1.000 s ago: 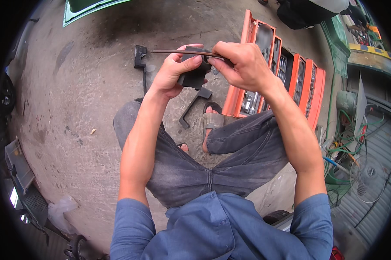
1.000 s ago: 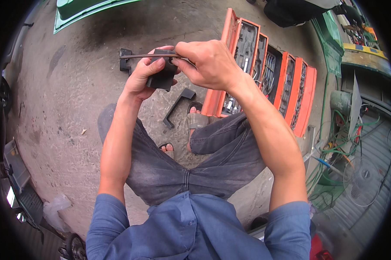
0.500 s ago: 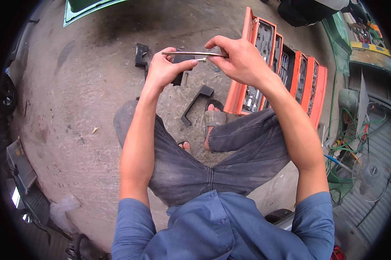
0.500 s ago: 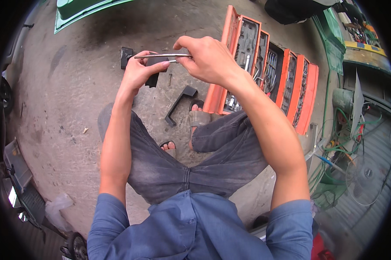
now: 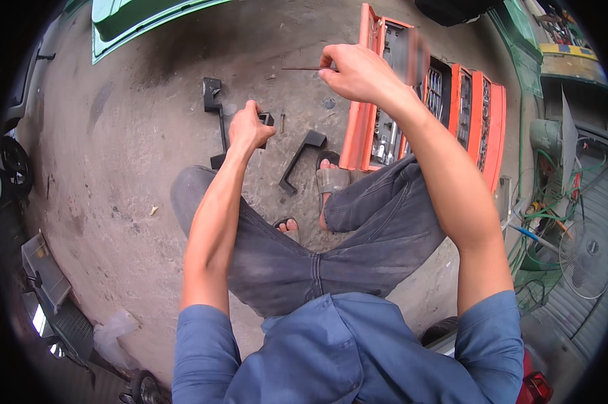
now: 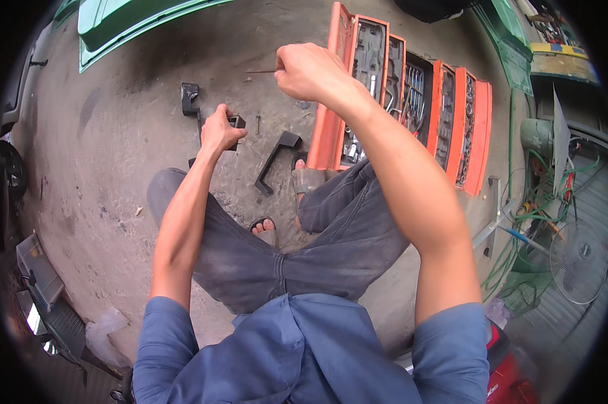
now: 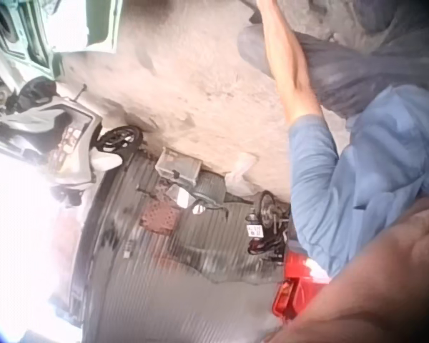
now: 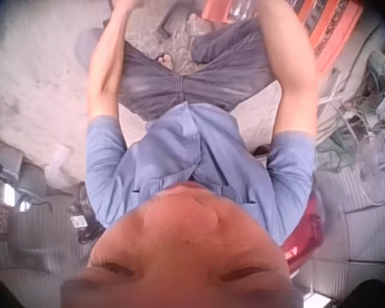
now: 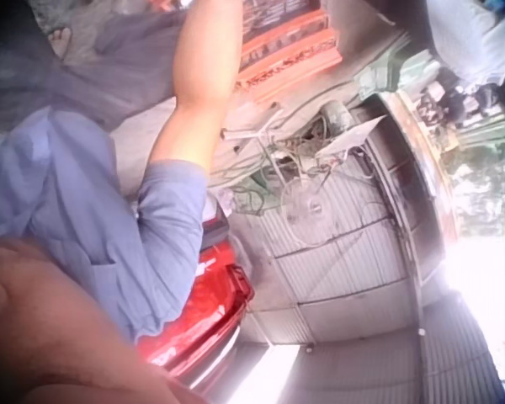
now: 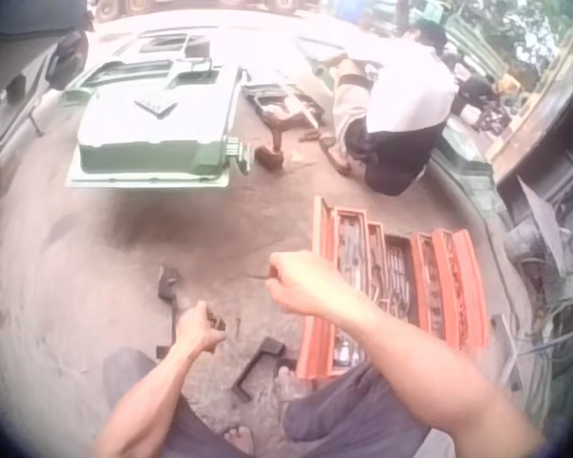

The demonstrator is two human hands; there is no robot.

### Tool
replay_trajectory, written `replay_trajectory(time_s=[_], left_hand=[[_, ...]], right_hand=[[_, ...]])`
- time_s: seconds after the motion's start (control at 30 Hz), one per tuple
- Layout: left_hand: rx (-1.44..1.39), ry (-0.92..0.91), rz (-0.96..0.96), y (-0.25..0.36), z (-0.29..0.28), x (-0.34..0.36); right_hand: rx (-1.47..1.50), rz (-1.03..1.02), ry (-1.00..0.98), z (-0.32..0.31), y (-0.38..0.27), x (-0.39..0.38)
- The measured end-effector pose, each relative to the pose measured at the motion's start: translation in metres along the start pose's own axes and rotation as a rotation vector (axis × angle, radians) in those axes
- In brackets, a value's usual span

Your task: The person assembles plastic automotive components by hand, inserting metal pins into brackets and using pliers to secure fasteners.

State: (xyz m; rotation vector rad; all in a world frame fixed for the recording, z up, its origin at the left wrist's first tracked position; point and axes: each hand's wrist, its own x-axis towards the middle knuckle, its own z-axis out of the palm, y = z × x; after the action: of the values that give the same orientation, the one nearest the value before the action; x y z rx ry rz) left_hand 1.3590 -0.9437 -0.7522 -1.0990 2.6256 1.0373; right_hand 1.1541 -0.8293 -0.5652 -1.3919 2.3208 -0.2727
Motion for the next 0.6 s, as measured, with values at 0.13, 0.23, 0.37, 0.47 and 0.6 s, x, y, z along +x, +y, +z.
replay_trajectory(time_s=[0.13,0.23,0.37,0.47,0.6], left_hand=[[0.080,-0.001,-0.153,-0.001,0.000,0.004],[-0.035,-0.010,-0.274,-0.014,-0.007,0.005],[-0.154,0.056,-0.323,-0.014,-0.006,0.012],[-0.169,-0.023,-0.269,-0.014,0.007,0.010],[-0.207,-0.135,-0.244,-0.002,0.017,0.007]], right_hand=[[-0.025,0.032,-0.049,0.000,0.004,0.006],[-0.006,0.039,-0.074,0.005,0.007,0.009],[-0.049,0.056,-0.056,0.009,0.017,0.012],[-0.038,0.063,-0.073,0.006,0.017,0.013],[-0.043,0.132,-0.107,-0.011,0.032,0.013]])
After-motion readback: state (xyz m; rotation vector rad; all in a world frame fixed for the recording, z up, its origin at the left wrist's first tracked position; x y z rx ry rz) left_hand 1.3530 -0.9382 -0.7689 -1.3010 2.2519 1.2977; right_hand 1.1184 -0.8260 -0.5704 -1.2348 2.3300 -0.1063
